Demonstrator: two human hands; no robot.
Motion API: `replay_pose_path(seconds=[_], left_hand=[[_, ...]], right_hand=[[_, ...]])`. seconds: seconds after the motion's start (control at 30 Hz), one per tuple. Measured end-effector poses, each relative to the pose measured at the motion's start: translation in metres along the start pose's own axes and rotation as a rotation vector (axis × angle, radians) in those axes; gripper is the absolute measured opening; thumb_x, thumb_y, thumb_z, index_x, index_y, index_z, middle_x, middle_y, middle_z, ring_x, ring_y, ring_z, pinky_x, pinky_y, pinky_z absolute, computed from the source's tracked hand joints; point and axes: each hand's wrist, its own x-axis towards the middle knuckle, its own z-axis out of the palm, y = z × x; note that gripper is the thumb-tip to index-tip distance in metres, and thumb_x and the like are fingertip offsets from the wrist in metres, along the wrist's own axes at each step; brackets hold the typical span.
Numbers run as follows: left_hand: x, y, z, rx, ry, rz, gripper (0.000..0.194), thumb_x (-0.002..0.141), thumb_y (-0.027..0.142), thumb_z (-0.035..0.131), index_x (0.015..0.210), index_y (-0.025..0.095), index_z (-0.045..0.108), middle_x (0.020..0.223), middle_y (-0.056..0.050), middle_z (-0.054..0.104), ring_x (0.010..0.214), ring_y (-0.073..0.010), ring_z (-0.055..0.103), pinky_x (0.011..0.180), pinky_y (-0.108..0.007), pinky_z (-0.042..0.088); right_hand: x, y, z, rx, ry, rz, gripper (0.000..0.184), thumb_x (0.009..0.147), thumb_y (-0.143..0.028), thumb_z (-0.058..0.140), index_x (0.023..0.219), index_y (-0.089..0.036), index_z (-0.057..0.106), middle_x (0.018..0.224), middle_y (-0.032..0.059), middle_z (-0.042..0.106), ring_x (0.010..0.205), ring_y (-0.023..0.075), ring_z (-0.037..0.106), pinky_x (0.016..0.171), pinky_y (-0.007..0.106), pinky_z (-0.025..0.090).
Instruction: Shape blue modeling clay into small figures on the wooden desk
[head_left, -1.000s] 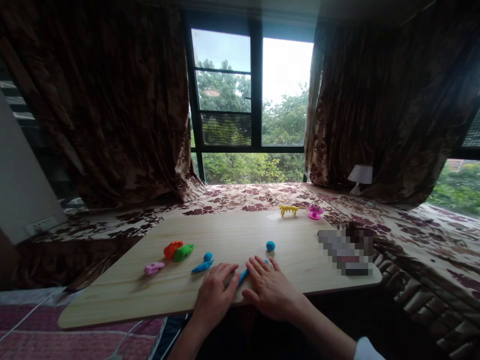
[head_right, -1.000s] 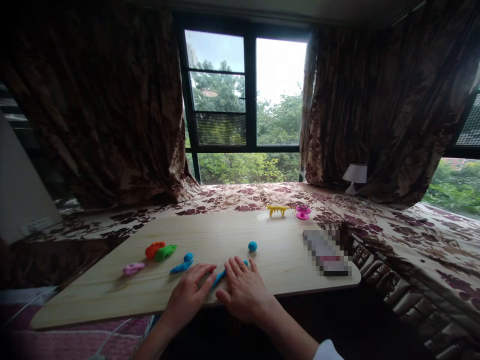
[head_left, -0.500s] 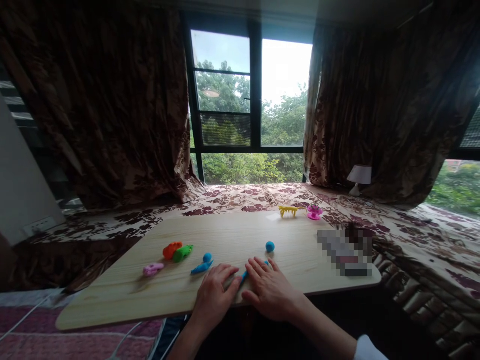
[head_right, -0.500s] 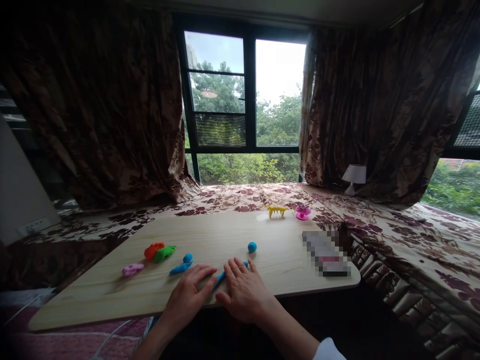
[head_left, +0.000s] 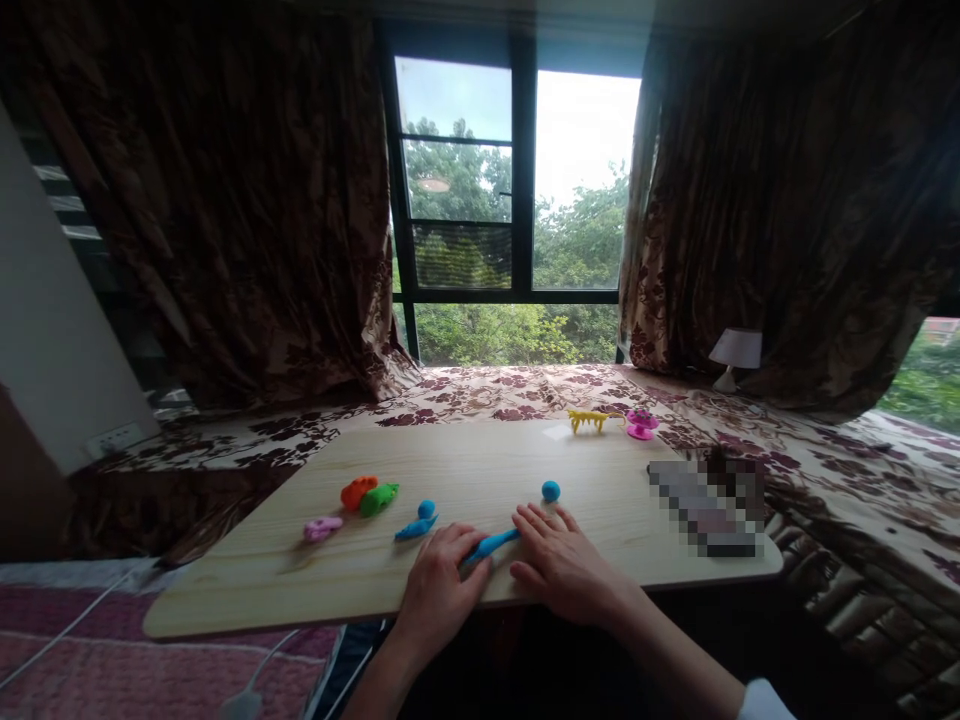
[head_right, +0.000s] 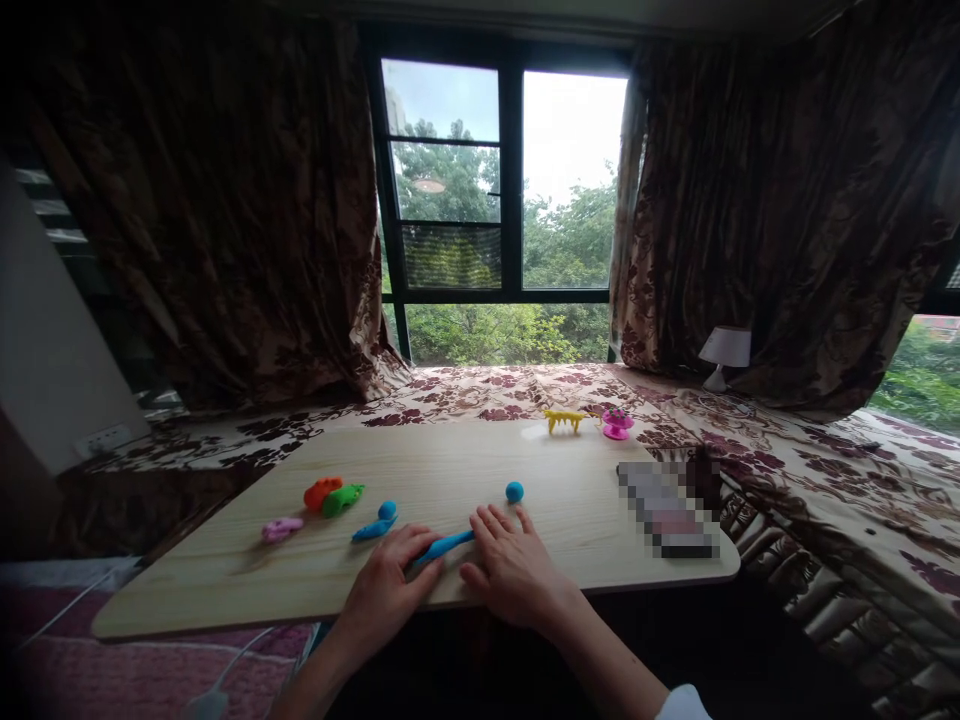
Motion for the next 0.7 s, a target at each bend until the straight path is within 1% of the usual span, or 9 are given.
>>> replay_pose_path(seconds=[0.13, 0.23, 0.3, 0.37, 0.43, 0.53, 0.6, 0.7], left_hand=[[0.001, 0.001, -0.001, -0.01, -0.017, 0.011, 0.037, 0.071, 0.016, 0.054, 0.107, 0.027, 0.06, 0.106, -0.003, 0.063, 0.105, -0.0213, 0.053, 0.097, -0.039, 0.038], [-0.001, 0.001, -0.005, -0.015, -0.057, 0.024, 0.042, 0.067, 0.01, 0.05, 0.104, 0.028, 0.062, 0.107, -0.002, 0.062, 0.106, -0.0206, 0.052, 0.099, -0.039, 0.037], [-0.005, 0.002, -0.009, -0.034, -0.075, 0.036, 0.048, 0.065, 0.006, 0.048, 0.106, 0.027, 0.06, 0.109, -0.003, 0.061, 0.107, -0.0202, 0.052, 0.1, -0.039, 0.035], [-0.01, 0.003, -0.011, -0.043, -0.086, 0.05, 0.049, 0.066, 0.008, 0.05, 0.111, 0.025, 0.056, 0.112, -0.004, 0.061, 0.109, -0.0207, 0.051, 0.102, -0.04, 0.034], [-0.013, 0.006, -0.011, -0.015, -0.073, 0.047, 0.043, 0.071, 0.015, 0.053, 0.112, 0.026, 0.056, 0.112, -0.004, 0.061, 0.109, -0.0221, 0.05, 0.102, -0.042, 0.033], [-0.012, 0.009, -0.009, 0.044, -0.046, 0.029, 0.024, 0.079, 0.03, 0.052, 0.101, 0.027, 0.062, 0.105, -0.004, 0.063, 0.104, -0.0233, 0.053, 0.099, -0.045, 0.034], [-0.007, 0.008, -0.008, 0.042, -0.049, 0.033, 0.02, 0.082, 0.031, 0.05, 0.095, 0.027, 0.064, 0.098, -0.003, 0.064, 0.099, -0.0221, 0.055, 0.096, -0.043, 0.037], [-0.001, 0.004, -0.008, 0.019, -0.047, 0.039, 0.018, 0.082, 0.029, 0.05, 0.094, 0.026, 0.064, 0.093, -0.003, 0.065, 0.096, -0.0205, 0.056, 0.094, -0.04, 0.039]], right_hand=[[-0.023, 0.0, -0.003, 0.0, 0.007, 0.013, 0.057, 0.09, -0.043, 0.035, 0.14, -0.017, 0.027, 0.146, 0.0075, 0.028, 0.136, 0.0219, 0.017, 0.11, 0.045, 0.012], [-0.023, 0.0, -0.012, 0.002, 0.003, 0.014, 0.054, 0.092, -0.039, 0.032, 0.141, -0.018, 0.026, 0.145, 0.0075, 0.029, 0.135, 0.0205, 0.021, 0.109, 0.044, 0.015], [-0.02, 0.003, -0.017, -0.007, 0.014, 0.031, 0.051, 0.093, -0.035, 0.029, 0.141, -0.018, 0.026, 0.145, 0.0072, 0.03, 0.134, 0.0196, 0.024, 0.109, 0.044, 0.017], [-0.019, 0.008, -0.019, -0.02, 0.006, 0.045, 0.048, 0.093, -0.032, 0.027, 0.139, -0.019, 0.029, 0.145, 0.0072, 0.03, 0.133, 0.0196, 0.026, 0.108, 0.045, 0.018], [-0.022, 0.013, -0.018, -0.029, -0.011, 0.04, 0.047, 0.093, -0.031, 0.027, 0.138, -0.019, 0.032, 0.145, 0.0075, 0.03, 0.133, 0.0199, 0.027, 0.107, 0.045, 0.021], [-0.031, 0.016, -0.017, -0.045, -0.001, 0.035, 0.046, 0.092, -0.026, 0.028, 0.137, -0.019, 0.034, 0.145, 0.0067, 0.031, 0.132, 0.0197, 0.029, 0.107, 0.044, 0.022], [-0.035, 0.017, -0.021, -0.06, 0.033, 0.039, 0.047, 0.09, -0.021, 0.029, 0.136, -0.021, 0.035, 0.143, 0.0052, 0.036, 0.131, 0.0187, 0.03, 0.107, 0.043, 0.021], [-0.032, 0.013, -0.025, -0.073, 0.077, 0.016, 0.051, 0.086, -0.015, 0.031, 0.136, -0.021, 0.035, 0.142, 0.0038, 0.037, 0.132, 0.0177, 0.028, 0.108, 0.041, 0.019]])
